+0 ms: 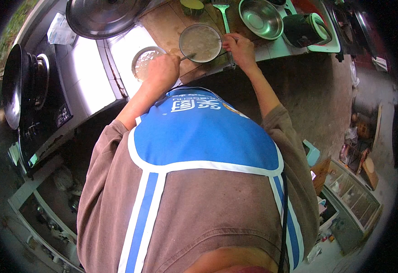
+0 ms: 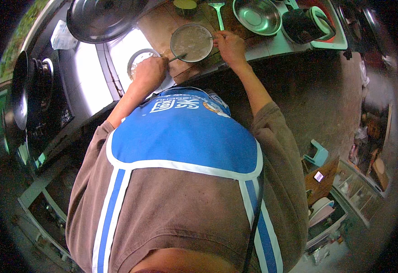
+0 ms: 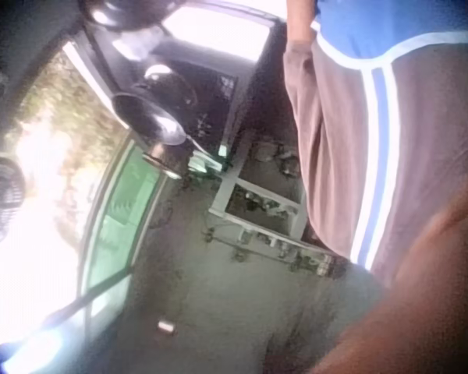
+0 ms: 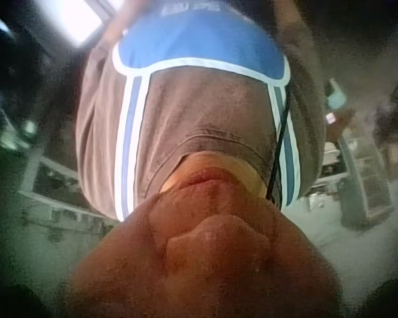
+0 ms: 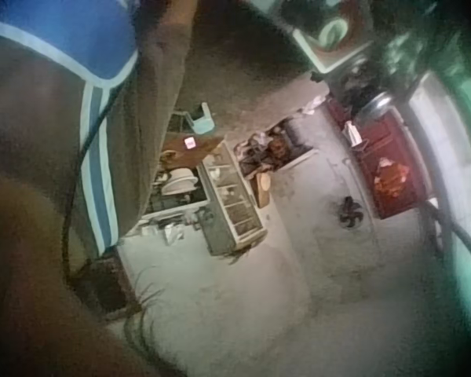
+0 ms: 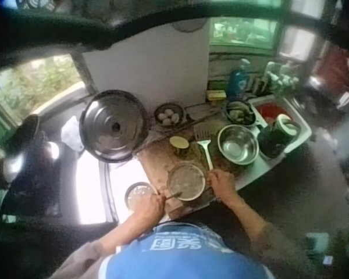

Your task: The person stirs a light-colored liquid mixture in a metal bowl using a spoon. They hold the bowl steady with their left hand while stirring with their right hand. The person occasionally pauses to hold the bowl or adjust their grip.

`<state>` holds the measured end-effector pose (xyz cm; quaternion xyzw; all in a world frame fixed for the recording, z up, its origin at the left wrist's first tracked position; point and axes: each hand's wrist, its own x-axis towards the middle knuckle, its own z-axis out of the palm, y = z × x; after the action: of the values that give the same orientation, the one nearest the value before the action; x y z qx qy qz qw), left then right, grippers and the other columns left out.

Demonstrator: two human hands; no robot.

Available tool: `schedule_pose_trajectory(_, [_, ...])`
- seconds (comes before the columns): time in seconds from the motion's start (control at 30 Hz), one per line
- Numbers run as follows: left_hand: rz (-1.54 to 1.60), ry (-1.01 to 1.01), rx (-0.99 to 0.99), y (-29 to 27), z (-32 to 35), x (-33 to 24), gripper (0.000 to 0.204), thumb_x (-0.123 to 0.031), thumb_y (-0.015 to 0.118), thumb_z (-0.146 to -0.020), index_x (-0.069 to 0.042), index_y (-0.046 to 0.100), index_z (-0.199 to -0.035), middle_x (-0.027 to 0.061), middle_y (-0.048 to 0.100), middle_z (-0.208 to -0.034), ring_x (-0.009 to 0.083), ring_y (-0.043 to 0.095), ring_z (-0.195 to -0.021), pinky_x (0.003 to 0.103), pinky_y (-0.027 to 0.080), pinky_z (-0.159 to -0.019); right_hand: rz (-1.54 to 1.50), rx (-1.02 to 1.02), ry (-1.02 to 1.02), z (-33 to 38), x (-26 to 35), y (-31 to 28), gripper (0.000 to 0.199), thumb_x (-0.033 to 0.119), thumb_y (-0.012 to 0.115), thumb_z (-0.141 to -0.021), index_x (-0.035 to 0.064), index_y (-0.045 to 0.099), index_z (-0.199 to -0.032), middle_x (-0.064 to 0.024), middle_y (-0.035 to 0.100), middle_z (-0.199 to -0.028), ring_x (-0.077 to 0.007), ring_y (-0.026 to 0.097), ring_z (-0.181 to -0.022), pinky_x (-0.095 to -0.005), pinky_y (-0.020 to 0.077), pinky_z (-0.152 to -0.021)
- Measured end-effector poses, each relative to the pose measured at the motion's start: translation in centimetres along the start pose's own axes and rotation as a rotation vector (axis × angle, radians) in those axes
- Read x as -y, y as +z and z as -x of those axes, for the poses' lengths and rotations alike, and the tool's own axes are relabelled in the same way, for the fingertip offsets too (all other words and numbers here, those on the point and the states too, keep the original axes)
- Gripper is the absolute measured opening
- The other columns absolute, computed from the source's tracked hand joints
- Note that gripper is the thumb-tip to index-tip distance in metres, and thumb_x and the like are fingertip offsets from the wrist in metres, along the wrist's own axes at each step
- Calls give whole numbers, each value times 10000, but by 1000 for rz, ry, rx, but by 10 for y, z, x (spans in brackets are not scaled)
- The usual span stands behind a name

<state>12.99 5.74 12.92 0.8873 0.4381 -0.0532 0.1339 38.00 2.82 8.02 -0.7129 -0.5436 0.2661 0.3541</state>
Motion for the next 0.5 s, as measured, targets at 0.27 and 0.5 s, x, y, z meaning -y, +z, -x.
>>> schedule_pose_trajectory(0.27, [15, 19, -29, 3, 0, 3, 175, -147, 484, -803, -56, 633, -801, 204, 626, -724, 367, 629, -678, 451, 508, -573, 348, 43, -500, 4, 36, 6, 187, 155, 545, -853, 57, 628, -988, -121, 650, -910, -281, 633, -822, -341, 502, -687])
schedule_pose_trajectory(0.5, [21, 36, -64, 6, 0, 5, 182, -140, 478, -806, -51, 635, -785, 203, 623, -712, 361, 631, -667, 449, 509, -562, 363, 15, -501, -14, 47, -2, 191, 181, 545, -855, 51, 638, -959, -123, 649, -907, -279, 634, -786, -345, 502, -679])
